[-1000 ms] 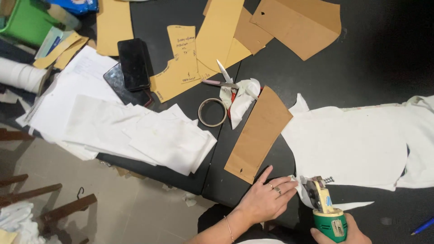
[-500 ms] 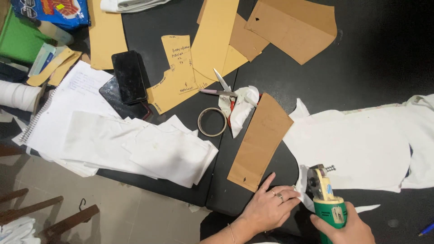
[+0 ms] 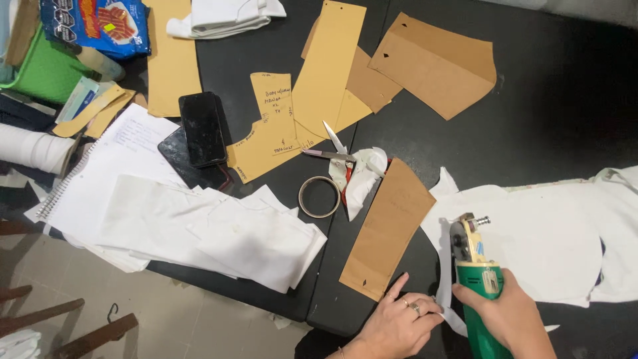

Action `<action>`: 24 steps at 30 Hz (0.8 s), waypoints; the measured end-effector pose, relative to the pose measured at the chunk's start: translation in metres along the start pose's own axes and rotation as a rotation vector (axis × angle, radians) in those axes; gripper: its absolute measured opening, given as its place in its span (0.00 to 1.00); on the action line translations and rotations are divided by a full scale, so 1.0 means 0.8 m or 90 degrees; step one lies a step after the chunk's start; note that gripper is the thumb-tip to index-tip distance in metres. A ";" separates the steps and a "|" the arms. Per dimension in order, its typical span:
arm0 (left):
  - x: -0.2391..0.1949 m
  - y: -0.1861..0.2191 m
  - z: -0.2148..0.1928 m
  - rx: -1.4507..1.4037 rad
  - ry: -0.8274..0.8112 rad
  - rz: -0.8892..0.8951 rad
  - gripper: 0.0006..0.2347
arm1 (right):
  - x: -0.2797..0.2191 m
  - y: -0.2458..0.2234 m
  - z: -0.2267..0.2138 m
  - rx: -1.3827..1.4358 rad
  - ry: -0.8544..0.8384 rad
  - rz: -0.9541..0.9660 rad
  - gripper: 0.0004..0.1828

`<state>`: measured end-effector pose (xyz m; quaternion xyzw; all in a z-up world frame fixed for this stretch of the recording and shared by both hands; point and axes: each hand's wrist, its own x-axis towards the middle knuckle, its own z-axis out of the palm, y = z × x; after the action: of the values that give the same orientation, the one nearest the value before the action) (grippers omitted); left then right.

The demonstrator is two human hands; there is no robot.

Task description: Cutting and marking fabric patterns for garment production using scissors, pen, and electric cutter

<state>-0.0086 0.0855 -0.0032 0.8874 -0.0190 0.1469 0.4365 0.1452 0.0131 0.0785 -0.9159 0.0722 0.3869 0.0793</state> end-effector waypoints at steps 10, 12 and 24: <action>-0.006 -0.005 0.008 0.025 0.023 0.029 0.07 | -0.009 -0.055 -0.018 0.024 0.005 -0.024 0.37; -0.007 -0.007 0.015 0.031 0.111 0.037 0.07 | -0.013 -0.068 -0.025 0.034 -0.020 -0.008 0.33; 0.052 -0.062 -0.122 0.359 0.312 -0.204 0.03 | 0.039 0.067 -0.003 -0.050 -0.104 -0.051 0.40</action>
<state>0.0155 0.1963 0.0267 0.9027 0.2653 0.2837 0.1850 0.1583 -0.0420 0.0527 -0.8859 0.0134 0.4592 0.0641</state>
